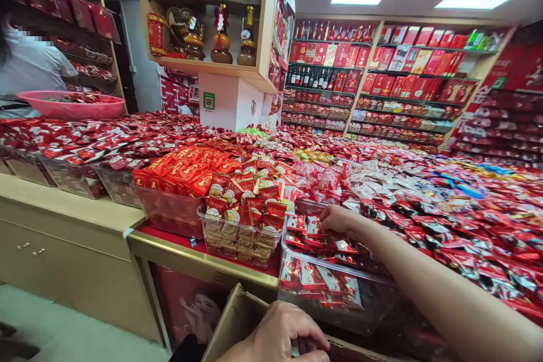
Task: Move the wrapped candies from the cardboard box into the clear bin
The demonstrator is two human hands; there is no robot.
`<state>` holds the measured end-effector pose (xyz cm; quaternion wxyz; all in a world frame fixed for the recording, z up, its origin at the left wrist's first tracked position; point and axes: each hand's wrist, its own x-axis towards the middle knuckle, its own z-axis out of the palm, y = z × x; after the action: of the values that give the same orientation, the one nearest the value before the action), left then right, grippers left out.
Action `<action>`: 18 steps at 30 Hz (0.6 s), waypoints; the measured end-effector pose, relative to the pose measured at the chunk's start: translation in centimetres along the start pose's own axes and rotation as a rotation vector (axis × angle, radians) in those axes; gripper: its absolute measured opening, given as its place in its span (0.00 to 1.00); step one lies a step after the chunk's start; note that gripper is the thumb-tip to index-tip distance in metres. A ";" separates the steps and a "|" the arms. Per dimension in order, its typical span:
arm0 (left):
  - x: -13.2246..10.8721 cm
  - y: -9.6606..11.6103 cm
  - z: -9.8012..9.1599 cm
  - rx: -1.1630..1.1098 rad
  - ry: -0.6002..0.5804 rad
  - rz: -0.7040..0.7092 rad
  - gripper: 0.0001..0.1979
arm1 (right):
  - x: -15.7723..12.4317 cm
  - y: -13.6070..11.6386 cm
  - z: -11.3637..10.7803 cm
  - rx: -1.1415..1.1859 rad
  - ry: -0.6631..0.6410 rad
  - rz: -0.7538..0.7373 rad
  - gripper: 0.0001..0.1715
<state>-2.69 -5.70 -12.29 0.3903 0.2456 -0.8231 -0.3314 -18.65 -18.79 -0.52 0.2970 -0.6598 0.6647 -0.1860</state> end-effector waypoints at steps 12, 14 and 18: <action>0.3 0.2 0.1 0.090 0.045 0.049 0.12 | -0.2 -0.1 -1.1 -0.394 0.212 -0.235 0.01; 0.2 -0.3 0.2 0.102 0.057 0.097 0.13 | -1.6 -1.5 -1.8 -0.435 0.301 -0.314 0.03; -0.1 -1.2 0.9 0.239 0.026 0.128 0.12 | -8.0 -2.9 -1.3 -0.456 0.435 -0.673 0.10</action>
<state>-3.13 -6.14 -13.69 0.3893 0.2418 -0.8655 -0.2020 -17.61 -11.20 3.51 -0.0789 -0.8330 0.4845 -0.2552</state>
